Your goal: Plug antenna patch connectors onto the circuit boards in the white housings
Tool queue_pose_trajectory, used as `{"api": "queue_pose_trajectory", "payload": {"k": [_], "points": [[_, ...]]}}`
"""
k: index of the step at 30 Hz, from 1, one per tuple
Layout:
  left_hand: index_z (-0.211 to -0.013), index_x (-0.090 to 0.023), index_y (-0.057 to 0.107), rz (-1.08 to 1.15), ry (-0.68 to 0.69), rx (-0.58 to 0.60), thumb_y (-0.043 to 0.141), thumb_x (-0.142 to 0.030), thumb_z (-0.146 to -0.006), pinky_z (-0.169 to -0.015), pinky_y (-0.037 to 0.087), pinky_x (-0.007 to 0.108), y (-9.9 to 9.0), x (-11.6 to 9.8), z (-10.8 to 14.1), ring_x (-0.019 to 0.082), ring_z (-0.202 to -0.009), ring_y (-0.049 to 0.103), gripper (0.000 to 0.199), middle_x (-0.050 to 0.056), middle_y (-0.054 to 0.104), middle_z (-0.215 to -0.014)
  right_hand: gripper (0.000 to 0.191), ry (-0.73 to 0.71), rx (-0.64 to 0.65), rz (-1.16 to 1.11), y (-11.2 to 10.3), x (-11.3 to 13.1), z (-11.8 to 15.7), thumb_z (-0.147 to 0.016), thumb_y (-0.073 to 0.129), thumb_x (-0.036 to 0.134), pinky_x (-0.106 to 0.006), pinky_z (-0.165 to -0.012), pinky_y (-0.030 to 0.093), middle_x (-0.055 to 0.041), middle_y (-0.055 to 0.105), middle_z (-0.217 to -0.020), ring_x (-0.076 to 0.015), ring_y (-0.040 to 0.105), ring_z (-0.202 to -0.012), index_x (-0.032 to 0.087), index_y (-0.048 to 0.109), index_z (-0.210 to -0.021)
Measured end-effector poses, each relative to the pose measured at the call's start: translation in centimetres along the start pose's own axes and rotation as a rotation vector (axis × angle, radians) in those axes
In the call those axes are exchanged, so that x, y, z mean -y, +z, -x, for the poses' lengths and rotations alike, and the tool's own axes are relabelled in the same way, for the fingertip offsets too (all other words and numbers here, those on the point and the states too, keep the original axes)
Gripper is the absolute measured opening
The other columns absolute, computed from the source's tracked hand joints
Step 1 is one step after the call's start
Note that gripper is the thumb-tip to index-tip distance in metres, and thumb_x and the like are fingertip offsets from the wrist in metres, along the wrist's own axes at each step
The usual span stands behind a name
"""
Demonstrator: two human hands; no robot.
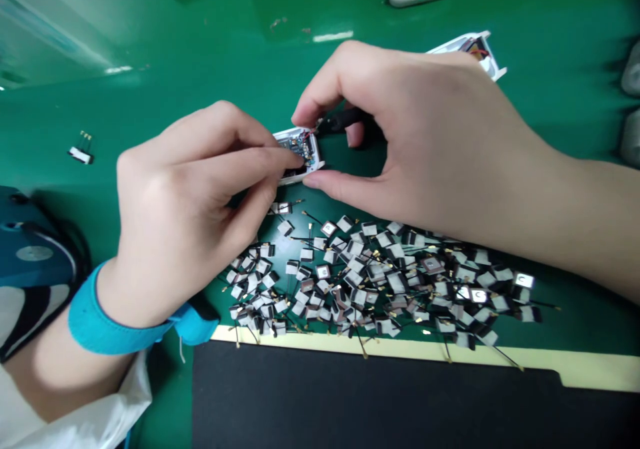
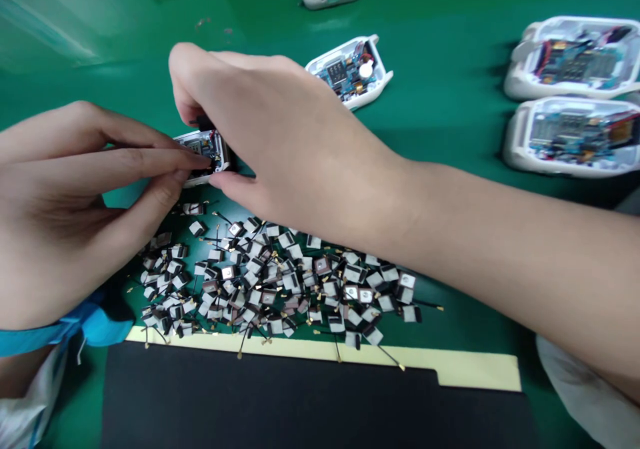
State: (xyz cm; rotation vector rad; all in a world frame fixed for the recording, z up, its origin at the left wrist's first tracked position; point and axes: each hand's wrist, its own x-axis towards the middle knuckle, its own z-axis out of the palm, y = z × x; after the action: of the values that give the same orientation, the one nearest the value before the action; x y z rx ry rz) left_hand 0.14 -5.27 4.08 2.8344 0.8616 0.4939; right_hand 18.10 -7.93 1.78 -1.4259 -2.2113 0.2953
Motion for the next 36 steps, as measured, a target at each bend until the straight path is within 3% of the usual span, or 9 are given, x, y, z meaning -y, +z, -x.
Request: {"api": "queue_pose_trajectory", "payload": {"k": [14, 17, 20, 23, 27, 31, 36], "points": [[-0.089, -0.011, 0.064, -0.016, 0.008, 0.007, 0.052, -0.011, -0.08, -0.064, 0.04, 0.029, -0.1, 0.1, 0.1, 0.017, -0.076, 0.055, 0.015, 0.007, 0.059, -0.087, 0.032, 0.015, 0.0, -0.005, 0.0, 0.1, 0.0, -0.072, 0.059, 0.032, -0.025, -0.071, 0.041, 0.0014, 0.056, -0.09, -0.0122, 0.054, -0.071, 0.017, 0.049, -0.099], [-0.089, -0.013, 0.064, -0.033, 0.043, -0.016, 0.051, -0.012, -0.08, -0.064, 0.041, 0.027, 0.0, 0.3, 0.1, 0.016, -0.076, 0.055, 0.015, 0.005, 0.059, -0.086, 0.031, 0.014, -0.009, -0.035, -0.1, 0.0, 0.2, -0.079, 0.051, 0.031, -0.024, -0.068, 0.042, -0.001, 0.056, -0.091, -0.0119, 0.053, -0.073, 0.014, 0.047, -0.104], [-0.088, -0.017, 0.064, -0.012, 0.06, -0.044, 0.051, -0.014, -0.081, -0.064, 0.042, 0.027, 0.1, 0.6, 0.1, 0.015, -0.073, 0.055, 0.015, 0.004, 0.059, -0.084, 0.025, -0.002, -0.022, -0.079, -0.7, -0.2, 0.6, -0.089, 0.033, 0.023, -0.025, -0.074, 0.042, -0.0059, 0.055, -0.095, -0.0127, 0.053, -0.085, 0.009, 0.05, -0.099], [-0.088, -0.019, 0.064, 0.022, 0.081, -0.053, 0.051, -0.017, -0.081, -0.061, 0.043, 0.028, 0.3, 1.0, 0.0, 0.016, -0.072, 0.055, 0.015, 0.003, 0.059, -0.083, 0.026, -0.05, -0.057, -0.077, -1.7, -0.3, 1.2, -0.09, 0.033, 0.022, -0.024, -0.087, 0.039, -0.008, 0.051, -0.105, -0.0133, 0.047, -0.103, 0.012, 0.057, -0.094], [-0.085, -0.022, 0.063, 0.016, 0.129, -0.081, 0.052, -0.017, -0.08, -0.06, 0.043, 0.026, 0.5, 1.4, 0.0, 0.015, -0.071, 0.054, 0.012, 0.001, 0.059, -0.082, 0.017, -0.021, -0.155, -0.101, -2.4, -0.1, 1.2, -0.086, 0.045, 0.024, -0.021, -0.075, 0.046, -0.0014, 0.058, -0.09, -0.0102, 0.054, -0.088, 0.019, 0.061, -0.091], [-0.086, -0.019, 0.062, -0.011, 0.132, -0.079, 0.046, -0.016, -0.083, -0.062, 0.043, 0.026, 0.6, 1.4, 0.2, 0.014, -0.073, 0.052, 0.017, 0.002, 0.057, -0.082, 0.009, -0.05, -0.297, -0.3, -1.4, 0.2, 0.3, -0.08, 0.055, 0.021, -0.012, -0.064, 0.048, 0.0013, 0.062, -0.081, -0.0049, 0.057, -0.076, 0.013, 0.059, -0.079], [-0.085, -0.016, 0.062, -0.019, 0.146, -0.09, 0.044, -0.014, -0.084, -0.06, 0.04, 0.026, 0.7, 1.4, 0.3, 0.014, -0.07, 0.05, 0.018, 0.004, 0.055, -0.079, 0.012, -0.046, -0.305, -0.408, -0.2, 0.3, -0.4, -0.077, 0.059, 0.019, -0.011, -0.065, 0.049, 0.0047, 0.059, -0.072, -0.0045, 0.058, -0.079, 0.015, 0.052, -0.068]]}}
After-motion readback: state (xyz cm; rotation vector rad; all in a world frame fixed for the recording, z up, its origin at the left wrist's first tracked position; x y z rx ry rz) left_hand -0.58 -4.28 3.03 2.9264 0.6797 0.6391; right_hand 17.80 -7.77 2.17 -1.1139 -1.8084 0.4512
